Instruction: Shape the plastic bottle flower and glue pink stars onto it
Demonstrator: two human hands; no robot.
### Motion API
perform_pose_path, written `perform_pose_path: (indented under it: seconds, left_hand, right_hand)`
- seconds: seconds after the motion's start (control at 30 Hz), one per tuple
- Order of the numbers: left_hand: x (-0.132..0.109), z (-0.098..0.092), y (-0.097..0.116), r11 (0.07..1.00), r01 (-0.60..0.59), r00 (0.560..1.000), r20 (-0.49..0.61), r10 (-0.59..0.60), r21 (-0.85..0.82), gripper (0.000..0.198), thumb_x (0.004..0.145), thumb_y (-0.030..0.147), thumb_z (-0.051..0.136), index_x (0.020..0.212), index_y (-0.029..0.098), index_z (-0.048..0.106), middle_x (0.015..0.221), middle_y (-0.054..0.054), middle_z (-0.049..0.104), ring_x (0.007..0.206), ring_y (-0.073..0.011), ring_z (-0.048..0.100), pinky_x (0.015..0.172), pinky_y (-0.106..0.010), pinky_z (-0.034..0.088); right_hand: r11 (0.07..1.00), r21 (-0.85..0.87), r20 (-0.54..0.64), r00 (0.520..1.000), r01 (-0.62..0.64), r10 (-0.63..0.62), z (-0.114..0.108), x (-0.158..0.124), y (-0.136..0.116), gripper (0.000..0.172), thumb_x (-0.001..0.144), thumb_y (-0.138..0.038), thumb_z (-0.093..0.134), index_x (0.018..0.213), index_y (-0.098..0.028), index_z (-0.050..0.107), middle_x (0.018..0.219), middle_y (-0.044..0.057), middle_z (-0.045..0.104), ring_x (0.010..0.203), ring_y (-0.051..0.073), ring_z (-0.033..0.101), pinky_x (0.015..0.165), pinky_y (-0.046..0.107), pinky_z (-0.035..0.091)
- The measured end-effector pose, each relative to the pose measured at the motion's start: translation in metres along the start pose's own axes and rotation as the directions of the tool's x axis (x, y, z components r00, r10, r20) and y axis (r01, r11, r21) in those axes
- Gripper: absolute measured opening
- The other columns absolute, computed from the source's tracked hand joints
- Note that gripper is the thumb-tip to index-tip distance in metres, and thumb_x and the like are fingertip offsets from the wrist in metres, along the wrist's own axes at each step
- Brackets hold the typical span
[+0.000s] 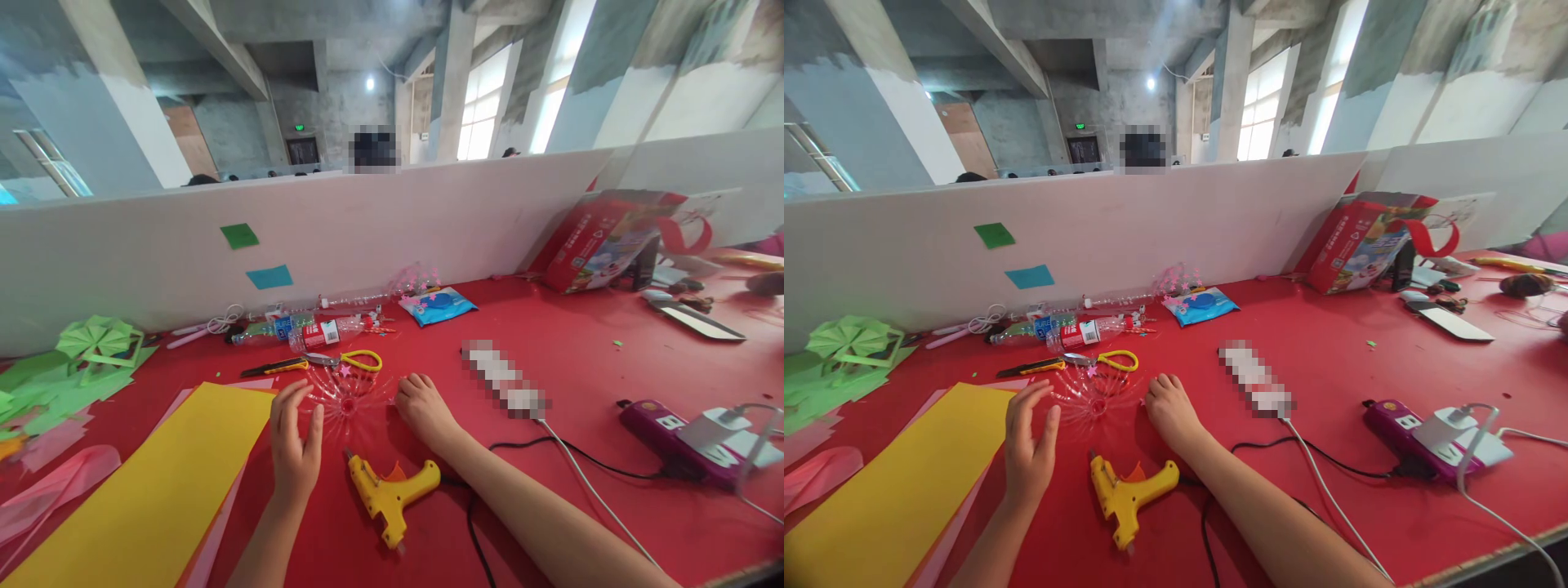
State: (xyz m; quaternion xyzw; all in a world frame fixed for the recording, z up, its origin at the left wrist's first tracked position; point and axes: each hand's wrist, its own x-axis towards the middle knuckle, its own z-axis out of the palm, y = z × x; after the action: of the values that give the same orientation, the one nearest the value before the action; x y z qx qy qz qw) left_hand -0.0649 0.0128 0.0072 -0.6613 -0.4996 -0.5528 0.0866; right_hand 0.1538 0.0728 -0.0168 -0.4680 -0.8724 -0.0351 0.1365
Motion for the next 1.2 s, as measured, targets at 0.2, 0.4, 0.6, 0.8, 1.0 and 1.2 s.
perform_pose_path:
  seconds: [0.2, 0.4, 0.6, 0.8, 1.0, 1.2]
  left_hand:
    - [0.000, -0.001, 0.005, 0.998, -0.061, 0.998, -0.028, 0.061, -0.002, 0.018, 0.088, 0.016, 0.048, 0.105, 0.019, 0.054, 0.097, -0.008, 0.058, 0.094, -0.0192, 0.056, 0.084, -0.035, 0.047]
    - [0.000, -0.002, 0.004, 1.000, -0.014, 0.999, -0.031, 0.014, -0.017, 0.014, 0.088, 0.018, 0.048, 0.100, 0.019, 0.055, 0.093, -0.006, 0.059, 0.084, -0.0172, 0.057, 0.079, -0.033, 0.048]
    - [0.000, -0.003, 0.008, 0.999, -0.032, 0.999, -0.016, 0.032, -0.018, 0.013, 0.088, 0.018, 0.048, 0.097, 0.019, 0.056, 0.091, -0.006, 0.060, 0.087, -0.0177, 0.058, 0.079, -0.033, 0.049]
    - [0.000, -0.002, 0.011, 0.999, -0.049, 0.999, 0.004, 0.049, -0.007, 0.012, 0.088, 0.019, 0.047, 0.095, 0.019, 0.057, 0.089, -0.006, 0.062, 0.088, -0.0185, 0.059, 0.079, -0.034, 0.050]
    - [0.001, -0.003, 0.014, 0.998, -0.070, 0.998, -0.002, 0.070, 0.001, 0.013, 0.088, 0.017, 0.047, 0.095, 0.019, 0.057, 0.088, -0.006, 0.062, 0.087, -0.0186, 0.060, 0.078, -0.034, 0.051]
    - [0.001, -0.005, 0.018, 0.994, -0.110, 0.994, 0.001, 0.110, -0.014, 0.013, 0.087, 0.014, 0.048, 0.094, 0.019, 0.058, 0.086, -0.006, 0.062, 0.084, -0.0170, 0.060, 0.075, -0.031, 0.051]
  right_hand:
    - [1.000, -0.004, -0.027, 1.000, -0.008, 0.008, -0.003, -0.004, -0.002, 0.012, 0.085, -0.021, 0.061, 0.077, -0.016, 0.067, 0.086, 0.009, 0.063, 0.086, 0.023, 0.050, 0.078, 0.034, 0.033]
    - [1.000, 0.015, -0.020, 1.000, -0.020, 0.020, -0.007, -0.008, 0.002, 0.010, 0.085, -0.018, 0.060, 0.076, -0.017, 0.065, 0.085, 0.007, 0.062, 0.085, 0.020, 0.051, 0.079, 0.033, 0.032]
    - [0.998, 0.032, -0.043, 0.997, -0.062, 0.064, -0.005, -0.010, -0.002, 0.015, 0.084, -0.032, 0.063, 0.083, -0.018, 0.066, 0.091, 0.007, 0.061, 0.089, 0.021, 0.050, 0.080, 0.034, 0.034]
    - [0.997, 0.042, -0.030, 0.997, -0.070, 0.072, 0.002, -0.004, -0.010, 0.008, 0.085, -0.019, 0.061, 0.079, -0.017, 0.065, 0.088, 0.008, 0.062, 0.088, 0.021, 0.052, 0.079, 0.033, 0.035]
    - [0.994, 0.074, -0.027, 0.996, -0.085, 0.087, 0.004, -0.006, -0.008, 0.007, 0.085, -0.020, 0.060, 0.088, -0.019, 0.067, 0.094, 0.008, 0.061, 0.090, 0.021, 0.051, 0.078, 0.032, 0.035]
    - [0.992, 0.095, -0.010, 0.997, -0.076, 0.078, 0.003, -0.005, -0.008, 0.004, 0.083, -0.019, 0.063, 0.084, -0.018, 0.067, 0.093, 0.007, 0.062, 0.091, 0.022, 0.051, 0.079, 0.032, 0.036]
